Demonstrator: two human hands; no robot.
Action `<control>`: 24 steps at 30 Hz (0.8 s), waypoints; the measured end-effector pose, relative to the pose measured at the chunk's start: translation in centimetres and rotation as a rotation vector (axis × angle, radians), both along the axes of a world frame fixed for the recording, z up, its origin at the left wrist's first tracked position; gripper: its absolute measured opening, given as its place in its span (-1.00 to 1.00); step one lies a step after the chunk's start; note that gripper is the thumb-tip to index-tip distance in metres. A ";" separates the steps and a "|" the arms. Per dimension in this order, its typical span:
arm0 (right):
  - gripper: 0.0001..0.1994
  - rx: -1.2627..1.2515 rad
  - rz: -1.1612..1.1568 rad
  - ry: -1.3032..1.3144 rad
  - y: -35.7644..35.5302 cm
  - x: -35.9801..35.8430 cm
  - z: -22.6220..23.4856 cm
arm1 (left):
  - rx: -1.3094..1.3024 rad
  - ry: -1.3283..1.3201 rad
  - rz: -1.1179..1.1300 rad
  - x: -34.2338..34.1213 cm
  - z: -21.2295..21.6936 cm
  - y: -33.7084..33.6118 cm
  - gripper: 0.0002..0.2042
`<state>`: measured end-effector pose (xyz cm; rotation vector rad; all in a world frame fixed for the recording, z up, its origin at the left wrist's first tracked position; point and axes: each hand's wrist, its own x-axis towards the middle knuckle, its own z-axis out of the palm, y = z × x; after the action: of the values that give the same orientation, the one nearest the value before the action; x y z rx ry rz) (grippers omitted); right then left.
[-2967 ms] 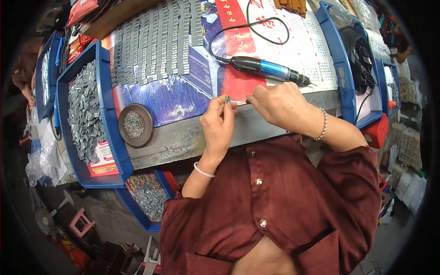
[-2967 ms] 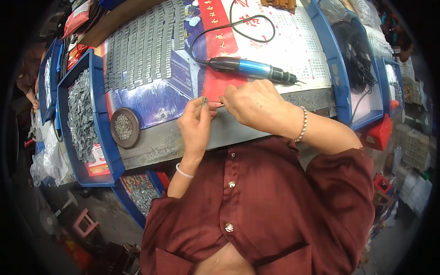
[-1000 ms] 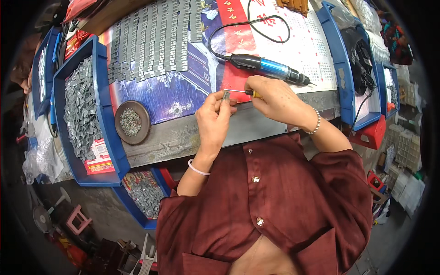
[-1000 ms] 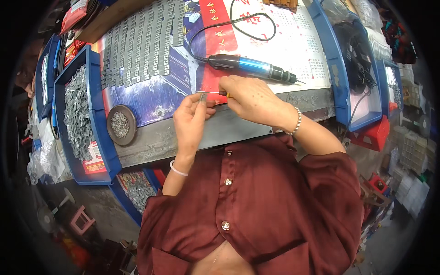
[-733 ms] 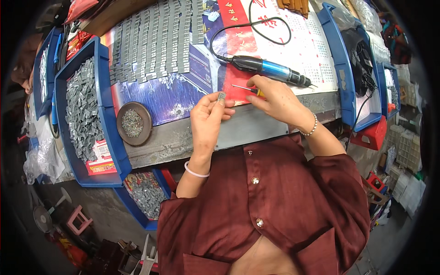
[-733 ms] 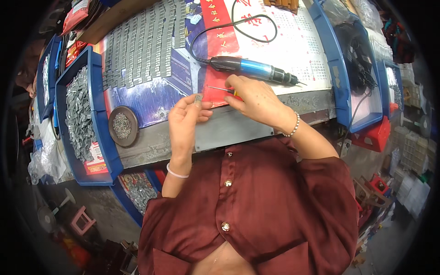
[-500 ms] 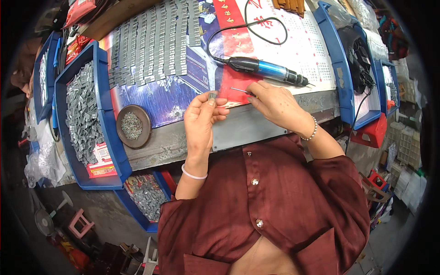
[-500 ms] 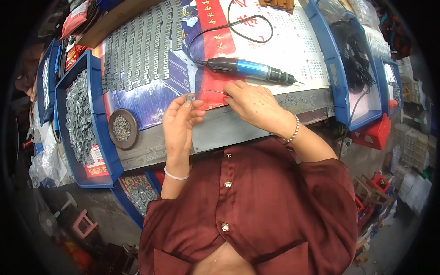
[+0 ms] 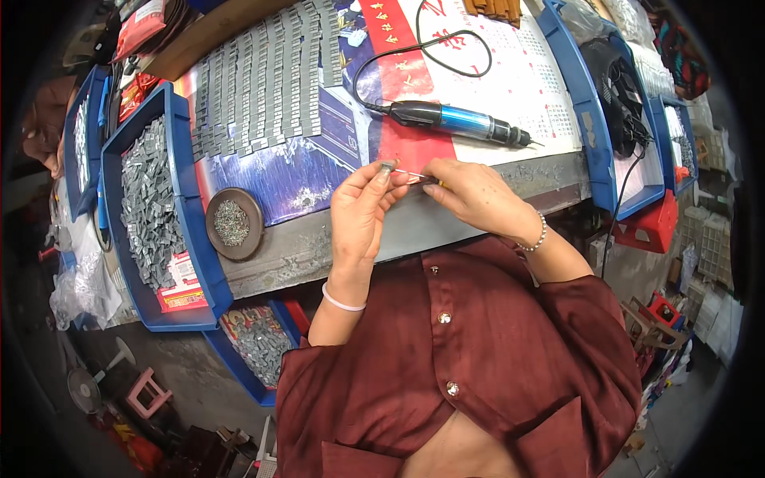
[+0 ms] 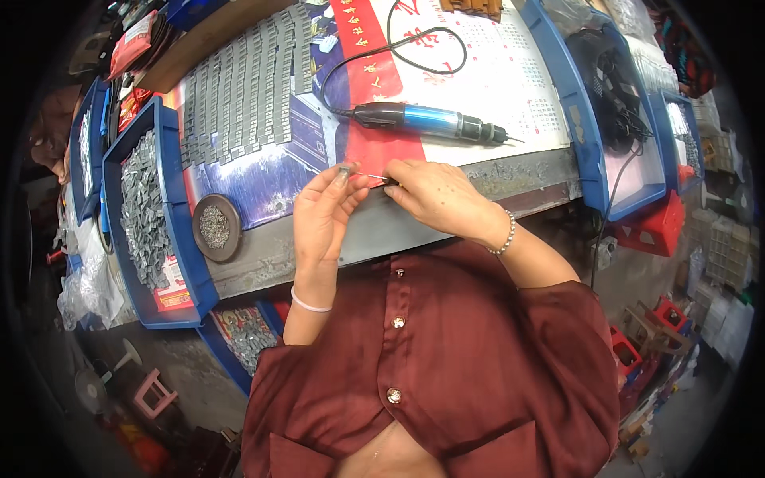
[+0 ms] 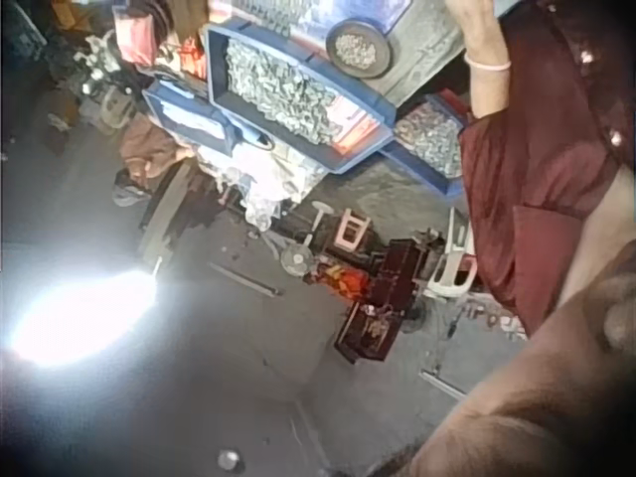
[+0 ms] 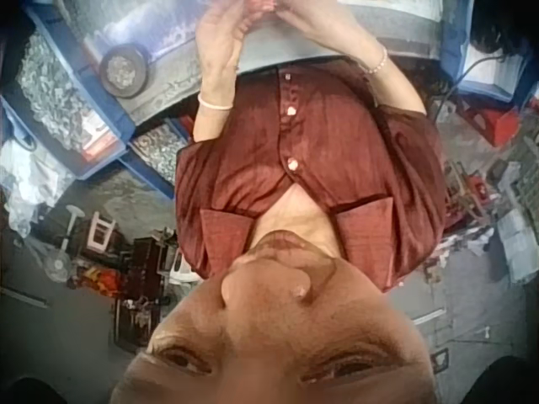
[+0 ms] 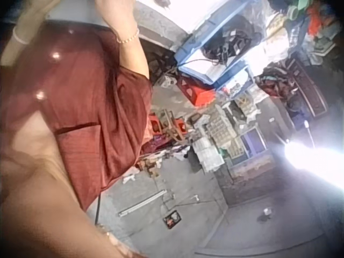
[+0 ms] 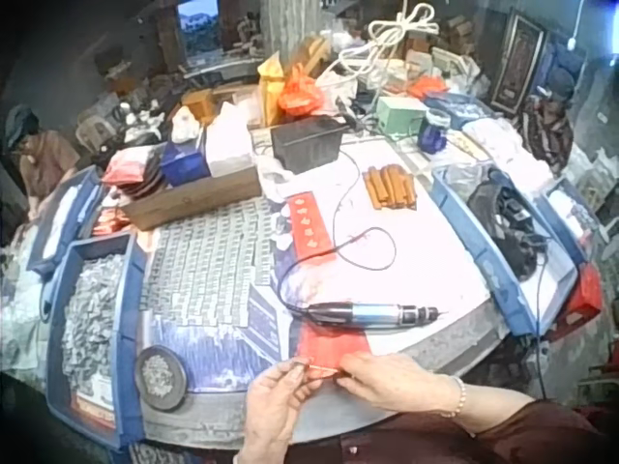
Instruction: The person holds a metal component and applies an electric rotary tool to it. Afterward, the person works on the metal component using a small screwdriver.
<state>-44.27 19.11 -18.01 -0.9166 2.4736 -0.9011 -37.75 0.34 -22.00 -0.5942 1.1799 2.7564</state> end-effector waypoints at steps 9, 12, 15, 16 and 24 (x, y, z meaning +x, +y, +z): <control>-0.89 0.181 -0.110 0.277 0.4 -0.3 -1.5 | -0.090 -0.001 0.114 0.9 -1.1 -2.9 -0.79; -0.90 0.233 -0.103 0.443 0.0 -0.7 -2.6 | -0.107 -0.006 0.084 1.4 -0.8 -2.7 -0.78; -0.86 0.108 -0.109 0.531 -0.7 -0.5 -1.8 | -0.133 -0.009 0.026 1.9 0.2 -2.1 -0.79; -0.82 -0.039 -0.129 0.548 -1.0 -0.1 -1.3 | -0.146 -0.006 -0.012 2.1 0.8 -1.7 -0.79; -0.46 -1.095 -0.519 -1.586 -2.1 3.0 -4.4 | -0.381 0.002 -0.412 2.4 4.3 1.5 -0.72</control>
<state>-41.27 17.03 -22.41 0.3612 0.6891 -2.0422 -35.33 1.83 -17.74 -0.3238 1.6316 2.2087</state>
